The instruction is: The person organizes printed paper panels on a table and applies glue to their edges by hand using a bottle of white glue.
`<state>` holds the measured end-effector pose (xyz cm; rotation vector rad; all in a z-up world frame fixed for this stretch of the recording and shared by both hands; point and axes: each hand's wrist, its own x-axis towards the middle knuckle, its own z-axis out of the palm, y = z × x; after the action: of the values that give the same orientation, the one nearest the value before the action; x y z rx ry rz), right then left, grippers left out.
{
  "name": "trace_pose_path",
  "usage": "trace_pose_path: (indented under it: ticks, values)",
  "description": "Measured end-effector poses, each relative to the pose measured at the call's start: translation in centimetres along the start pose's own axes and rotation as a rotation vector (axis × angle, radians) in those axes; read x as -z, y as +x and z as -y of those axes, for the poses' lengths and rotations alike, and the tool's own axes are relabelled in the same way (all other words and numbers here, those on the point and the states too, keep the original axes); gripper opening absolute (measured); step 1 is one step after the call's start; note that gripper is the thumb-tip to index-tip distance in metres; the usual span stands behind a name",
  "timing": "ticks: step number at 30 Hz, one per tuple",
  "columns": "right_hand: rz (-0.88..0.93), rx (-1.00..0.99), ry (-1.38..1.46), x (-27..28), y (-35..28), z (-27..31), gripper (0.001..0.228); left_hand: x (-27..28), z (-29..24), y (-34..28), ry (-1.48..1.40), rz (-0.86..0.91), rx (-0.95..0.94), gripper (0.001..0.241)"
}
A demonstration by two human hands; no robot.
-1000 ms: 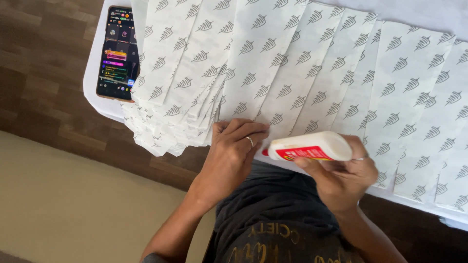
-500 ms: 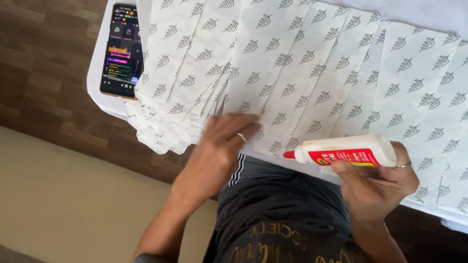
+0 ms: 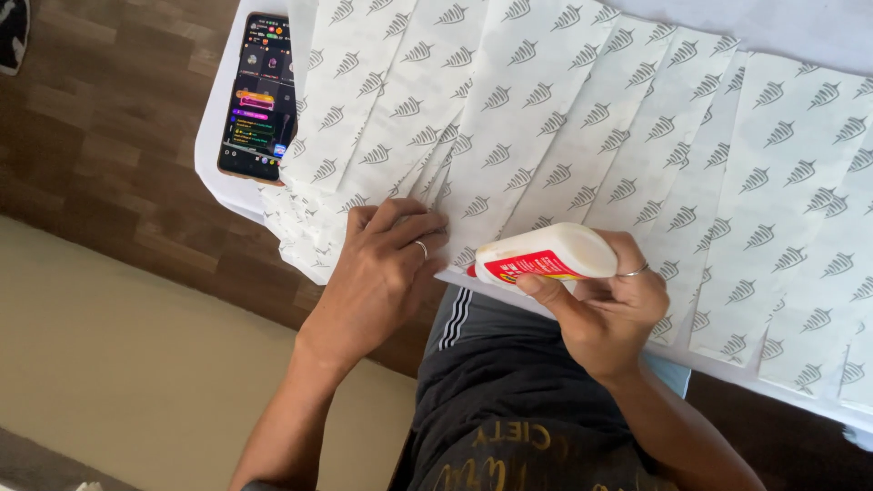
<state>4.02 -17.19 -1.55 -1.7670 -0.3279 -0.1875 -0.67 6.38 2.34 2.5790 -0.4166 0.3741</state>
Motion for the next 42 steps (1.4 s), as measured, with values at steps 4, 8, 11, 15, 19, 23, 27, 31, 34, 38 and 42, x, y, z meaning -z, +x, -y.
trace_pose_path:
  ticks: [4,8,11,15,19,23,27,31,34,38,42]
  values:
    - [-0.010,-0.044,0.037,0.0,-0.1,0.2,0.043,-0.2,0.3,0.0,-0.024,-0.009,0.006,0.010]
    - [-0.035,-0.045,0.118,0.6,-0.1,0.1,0.043,-0.6,0.5,0.5,-0.070,-0.067,-0.002,0.011]
    - [-0.051,-0.076,0.131,0.6,0.2,0.1,0.043,-0.4,0.7,0.5,-0.088,-0.047,-0.003,0.016]
    - [-0.013,-0.044,0.005,-0.1,0.2,0.7,0.043,-0.1,0.7,-0.1,-0.082,0.037,0.032,0.014]
    - [0.013,-0.036,-0.026,-1.0,0.2,0.6,0.040,0.1,0.8,-0.4,-0.086,0.073,0.043,0.027]
    - [0.061,-0.053,0.084,-2.8,0.8,0.7,0.041,0.2,1.0,-0.5,-0.088,0.117,0.057,0.047]
    - [0.120,0.061,0.190,-3.9,1.4,0.8,0.043,0.1,1.0,-0.5,-0.099,0.092,0.063,0.031]
    - [0.064,-0.003,-0.031,-1.5,0.9,0.9,0.042,0.1,1.0,-0.6,-0.115,0.092,0.063,0.035]
    - [0.063,-0.034,-0.057,0.3,0.7,1.0,0.043,-0.2,0.9,-0.5,-0.118,0.052,0.056,0.023]
    - [-0.001,-0.049,-0.027,0.5,0.3,0.7,0.044,-0.9,0.8,-0.4,-0.095,-0.017,0.051,0.016]
    - [0.003,-0.004,-0.114,-0.6,0.1,0.8,0.045,-1.1,0.5,-0.5,-0.096,-0.032,0.075,0.016]
